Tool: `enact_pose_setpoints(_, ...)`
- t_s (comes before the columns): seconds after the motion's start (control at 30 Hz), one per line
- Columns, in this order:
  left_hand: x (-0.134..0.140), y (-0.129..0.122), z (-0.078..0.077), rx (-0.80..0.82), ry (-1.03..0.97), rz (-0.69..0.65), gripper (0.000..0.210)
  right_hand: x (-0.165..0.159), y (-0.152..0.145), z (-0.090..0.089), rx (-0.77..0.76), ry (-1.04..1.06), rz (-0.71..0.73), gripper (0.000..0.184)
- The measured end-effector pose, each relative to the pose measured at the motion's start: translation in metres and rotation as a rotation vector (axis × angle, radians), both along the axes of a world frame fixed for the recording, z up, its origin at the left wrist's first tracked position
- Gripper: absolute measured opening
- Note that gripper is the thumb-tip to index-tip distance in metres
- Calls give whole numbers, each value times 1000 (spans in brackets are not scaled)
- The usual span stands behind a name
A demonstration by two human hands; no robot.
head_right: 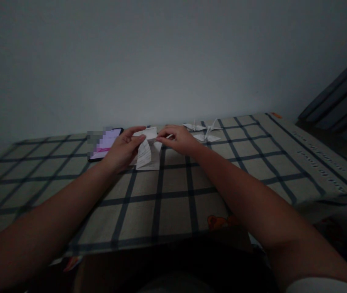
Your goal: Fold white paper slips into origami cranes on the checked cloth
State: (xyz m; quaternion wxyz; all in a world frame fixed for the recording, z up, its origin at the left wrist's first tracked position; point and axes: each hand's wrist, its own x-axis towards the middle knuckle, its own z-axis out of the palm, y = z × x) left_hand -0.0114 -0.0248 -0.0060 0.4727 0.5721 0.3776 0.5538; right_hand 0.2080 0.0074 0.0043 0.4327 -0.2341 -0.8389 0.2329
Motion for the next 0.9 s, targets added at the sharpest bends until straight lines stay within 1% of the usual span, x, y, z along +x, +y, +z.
enact_pose_setpoints(0.1, -1, -3, 1, 12, 8, -29, 46, -1, 0, -2, -90, 30, -40, 21)
enact_pose_setpoints(0.17, 0, -7, 4, 30, 49, -28, 44, -2, 0, -3, -143, 46, -71, 21)
enact_pose_setpoints(0.27, 3, -13, 9, 20, 95, -15, 52, -4, -1, -3, -212, 75, -114, 22)
enact_pose_setpoints(0.33, 5, -15, 11, 11, 99, -2, 58, -5, 0, -4, -248, 107, -116, 22)
enact_pose_setpoints(0.43, 5, -15, 11, 15, 113, 28, 60, -7, 2, -7, -292, 140, -75, 22)
enact_pose_setpoints(0.53, 3, -13, 9, 22, 122, 50, 60, -8, 4, -8, -313, 162, -38, 23)
enact_pose_setpoints(0.7, 2, -10, 6, 45, 116, 64, 56, -9, 4, -9, -324, 244, -34, 27)
enact_pose_setpoints(0.9, 1, -14, 10, 95, 255, 74, 54, -8, 4, -11, -251, 194, -23, 21)
